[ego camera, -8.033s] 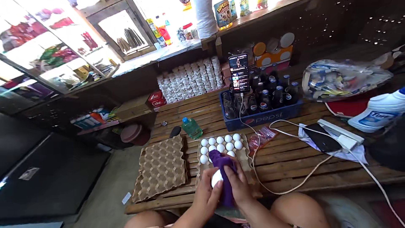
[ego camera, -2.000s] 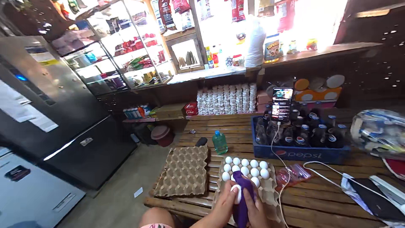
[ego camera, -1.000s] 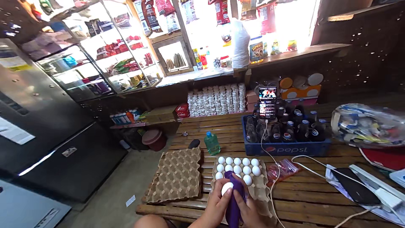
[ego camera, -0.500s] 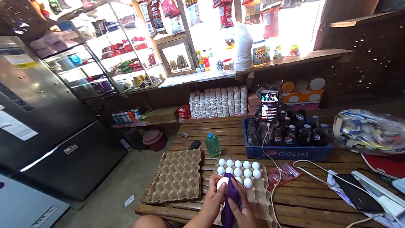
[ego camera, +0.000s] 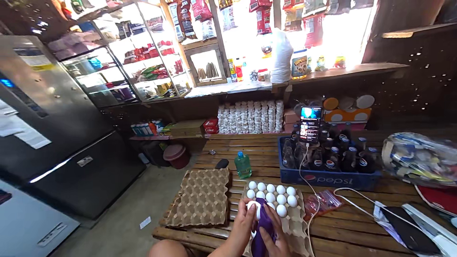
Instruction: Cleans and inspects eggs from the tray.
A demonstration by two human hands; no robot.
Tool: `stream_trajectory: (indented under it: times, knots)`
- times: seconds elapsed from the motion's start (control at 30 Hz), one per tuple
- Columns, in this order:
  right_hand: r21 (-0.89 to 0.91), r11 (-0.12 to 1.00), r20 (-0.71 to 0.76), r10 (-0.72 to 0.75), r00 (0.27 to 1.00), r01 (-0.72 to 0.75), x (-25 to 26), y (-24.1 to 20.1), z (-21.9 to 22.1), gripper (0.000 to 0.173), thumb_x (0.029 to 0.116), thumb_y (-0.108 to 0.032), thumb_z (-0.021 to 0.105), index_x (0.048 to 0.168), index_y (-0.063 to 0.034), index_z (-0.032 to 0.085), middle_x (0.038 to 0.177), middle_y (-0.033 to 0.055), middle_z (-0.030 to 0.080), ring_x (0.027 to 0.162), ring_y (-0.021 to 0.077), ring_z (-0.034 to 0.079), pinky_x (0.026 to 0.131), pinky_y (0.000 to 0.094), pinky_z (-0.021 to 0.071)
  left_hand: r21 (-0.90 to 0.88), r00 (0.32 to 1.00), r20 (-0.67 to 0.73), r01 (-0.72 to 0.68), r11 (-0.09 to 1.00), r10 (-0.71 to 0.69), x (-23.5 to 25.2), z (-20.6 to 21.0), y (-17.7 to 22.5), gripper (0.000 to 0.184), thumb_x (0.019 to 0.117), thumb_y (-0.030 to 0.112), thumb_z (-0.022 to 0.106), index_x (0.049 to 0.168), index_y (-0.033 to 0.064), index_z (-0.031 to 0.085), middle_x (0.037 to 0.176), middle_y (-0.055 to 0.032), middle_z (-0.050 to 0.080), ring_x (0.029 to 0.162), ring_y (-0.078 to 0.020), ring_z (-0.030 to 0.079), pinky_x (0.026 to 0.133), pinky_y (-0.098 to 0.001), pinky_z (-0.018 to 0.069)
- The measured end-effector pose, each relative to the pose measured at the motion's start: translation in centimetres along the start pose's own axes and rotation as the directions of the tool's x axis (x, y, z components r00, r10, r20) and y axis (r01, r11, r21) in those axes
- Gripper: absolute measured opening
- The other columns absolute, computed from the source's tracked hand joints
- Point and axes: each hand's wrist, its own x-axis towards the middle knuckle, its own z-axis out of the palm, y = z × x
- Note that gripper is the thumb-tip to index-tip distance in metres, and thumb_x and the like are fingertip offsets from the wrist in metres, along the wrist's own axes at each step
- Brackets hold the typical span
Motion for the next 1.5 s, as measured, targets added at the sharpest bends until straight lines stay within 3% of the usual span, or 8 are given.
stream_trajectory:
  times: [0.2,0.43,0.57,0.67,0.87,1.2,1.37,1.5]
  knots:
    - [0.26,0.936,-0.077,0.266,0.961,-0.238,0.3,-1.8,-0.3,0.054,0.1021,-0.021,0.05,0.141,0.0145,0.038,0.137,0.0092,0.059,0.12,-0.0031,0.057,0.107,0.0197,0.0465,0.108,0.978,0.205,-0.072,0.992,0.049,-0.6,-0.2,-0.1,0.025,0.1063,0.018,0.048,0.124,-0.0005,0.05,0.091,0.001,0.064,0.074,-0.0018,0.06,0.07,-0.023,0.0522]
    - [-0.181,0.971,0.087,-0.143,0.986,0.157,0.0,1.1,0.3,0.055,0.0997,-0.038,0.062,0.143,-0.005,0.055,0.149,0.0313,0.039,0.145,0.0216,0.036,0.119,0.0347,0.0315,0.006,0.998,0.054,0.044,0.999,-0.045,-0.2,-0.8,-0.2,0.025,0.109,0.023,0.04,0.12,0.0018,0.048,0.089,-0.0004,0.062,0.081,-0.0051,0.063,0.078,-0.0281,0.0545]
    - [0.082,0.993,0.01,0.088,0.996,-0.088,-0.1,0.5,0.2,0.068,0.1007,-0.037,0.058,0.142,0.0157,0.043,0.15,0.0262,0.042,0.139,0.0123,0.043,0.117,0.0286,0.0363,0.088,0.989,0.145,-0.037,0.995,0.024,-0.5,-1.0,-0.6,0.022,0.1062,0.021,0.049,0.114,0.0016,0.054,0.08,0.0036,0.06,0.071,-0.0024,0.058,0.071,-0.0253,0.0513]
    - [0.202,0.933,-0.023,0.31,0.95,-0.299,0.0,-1.2,0.6,0.064,0.1017,-0.03,0.051,0.144,0.0142,0.033,0.138,0.012,0.056,0.121,-0.0018,0.056,0.106,0.0198,0.0464,0.142,0.991,0.135,-0.024,0.99,0.005,-0.9,-1.1,-0.6,0.031,0.1057,0.024,0.051,0.12,-0.0036,0.051,0.088,-0.0045,0.064,0.079,-0.008,0.063,0.078,-0.0315,0.054]
    - [-0.094,0.996,0.072,-0.001,0.997,0.007,-0.6,0.4,1.0,0.062,0.0981,-0.027,0.063,0.143,0.0131,0.046,0.149,0.0419,0.033,0.145,0.0327,0.035,0.119,0.0394,0.0325,0.044,1.0,0.031,0.002,0.999,-0.004,-0.5,-0.9,0.0,0.026,0.1098,0.024,0.037,0.116,0.0015,0.048,0.086,-0.001,0.061,0.079,-0.0057,0.062,0.077,-0.0283,0.054]
    - [0.279,0.897,-0.067,0.375,0.924,-0.344,0.1,-2.2,0.4,0.052,0.1039,-0.021,0.044,0.145,0.0102,0.035,0.136,0.0104,0.057,0.119,0.0,0.057,0.106,0.0214,0.047,0.466,0.98,0.196,-0.112,0.878,0.021,-0.8,-1.1,-0.4,0.041,0.1083,0.035,0.044,0.114,-0.0009,0.063,0.088,-0.0117,0.067,0.081,-0.0192,0.066,0.079,-0.0449,0.0538]
    - [-0.069,0.997,0.018,-0.018,1.0,0.019,-0.3,0.6,0.5,0.058,0.0974,-0.03,0.062,0.136,0.0127,0.052,0.145,0.0391,0.039,0.142,0.0299,0.038,0.118,0.0382,0.033,0.357,0.995,0.086,-0.07,0.931,0.042,-0.3,-1.1,-0.3,0.04,0.1103,0.031,0.035,0.109,-0.0016,0.06,0.081,-0.0044,0.06,0.075,-0.0091,0.059,0.075,-0.0335,0.0519]
    - [-0.053,0.998,-0.008,-0.039,0.999,0.039,-0.2,0.7,0.4,0.051,0.096,-0.031,0.067,0.129,0.007,0.058,0.14,0.0316,0.047,0.138,0.0229,0.043,0.116,0.0353,0.0362,0.485,0.993,0.1,-0.104,0.868,0.062,-0.5,-1.1,-0.1,0.045,0.1102,0.034,0.035,0.111,-0.0009,0.063,0.082,-0.0097,0.064,0.076,-0.0177,0.063,0.076,-0.0443,0.0525]
